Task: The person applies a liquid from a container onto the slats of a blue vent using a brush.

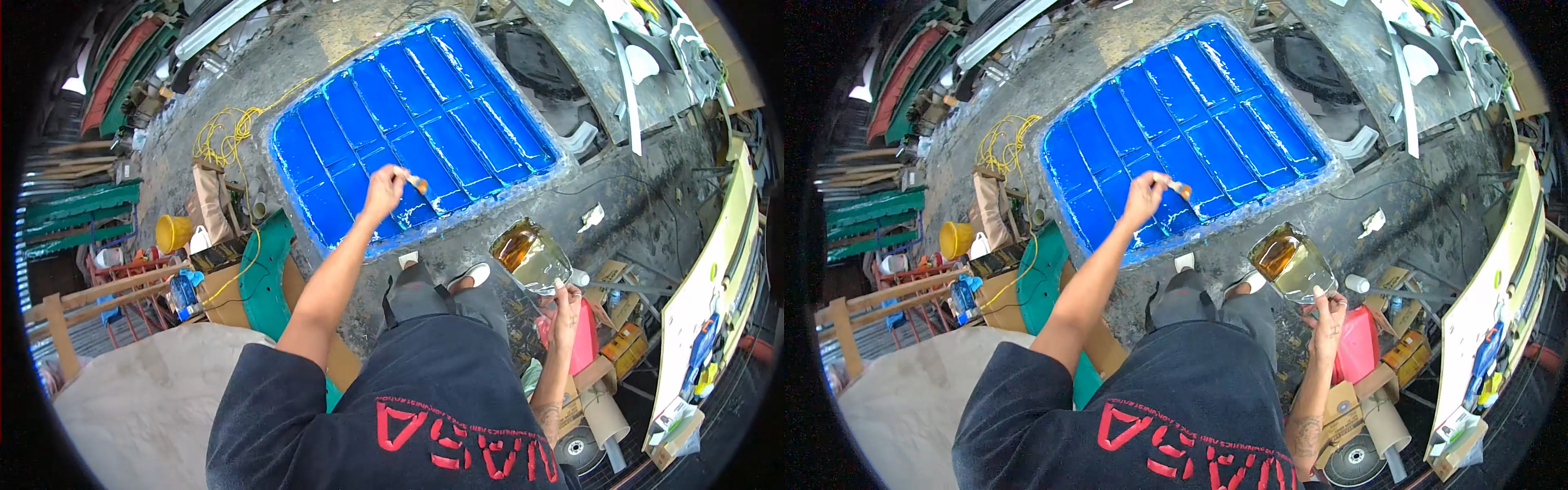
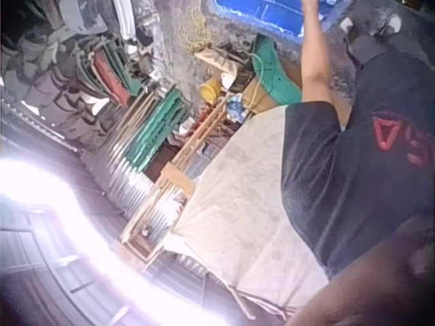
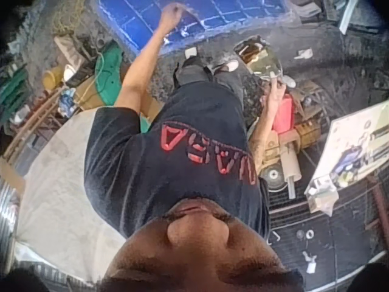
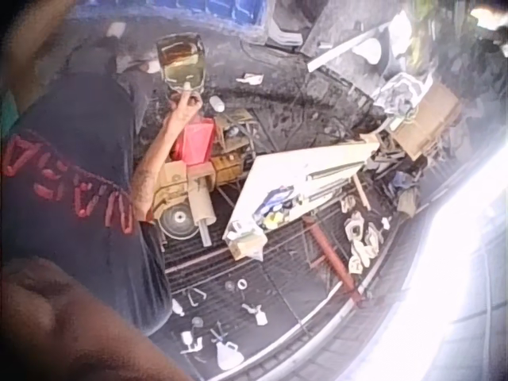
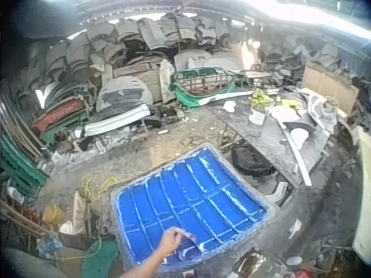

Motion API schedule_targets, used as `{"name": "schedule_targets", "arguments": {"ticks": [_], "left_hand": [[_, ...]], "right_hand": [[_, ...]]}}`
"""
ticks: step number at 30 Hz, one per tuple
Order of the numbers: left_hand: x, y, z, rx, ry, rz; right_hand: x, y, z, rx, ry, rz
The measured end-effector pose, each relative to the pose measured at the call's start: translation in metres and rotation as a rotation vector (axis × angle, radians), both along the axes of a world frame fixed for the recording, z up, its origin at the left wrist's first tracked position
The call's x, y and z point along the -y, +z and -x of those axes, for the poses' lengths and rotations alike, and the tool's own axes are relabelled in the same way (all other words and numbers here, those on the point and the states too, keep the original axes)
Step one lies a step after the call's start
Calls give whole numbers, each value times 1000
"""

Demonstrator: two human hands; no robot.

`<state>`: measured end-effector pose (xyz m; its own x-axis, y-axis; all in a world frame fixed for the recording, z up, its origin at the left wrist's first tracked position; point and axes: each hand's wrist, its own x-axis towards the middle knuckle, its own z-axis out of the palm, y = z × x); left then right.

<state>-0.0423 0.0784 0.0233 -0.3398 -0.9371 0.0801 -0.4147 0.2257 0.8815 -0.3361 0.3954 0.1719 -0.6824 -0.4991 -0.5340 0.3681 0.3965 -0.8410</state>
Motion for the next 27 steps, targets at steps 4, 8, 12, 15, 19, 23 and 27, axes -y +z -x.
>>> {"name": "schedule_targets", "arguments": {"ticks": [4,8,12,15,19,23,27], "left_hand": [[15,24,10,220,122,398],[-51,33,27,493,-202,389],[-110,69,48,510,-351,240],[-99,66,49,246,-232,136],[-54,25,25,39,133,-59],[-28,26,13,118,297,100],[-48,38,27,379,-182,336]], "right_hand": [[8,8,15,-28,65,-38],[9,-7,37,-4,155,7],[21,-11,47,5,238,-13],[31,-18,54,6,316,-16],[44,-23,53,-25,370,-40],[53,-18,42,-52,307,-32],[62,-18,32,-54,268,-12]]}}
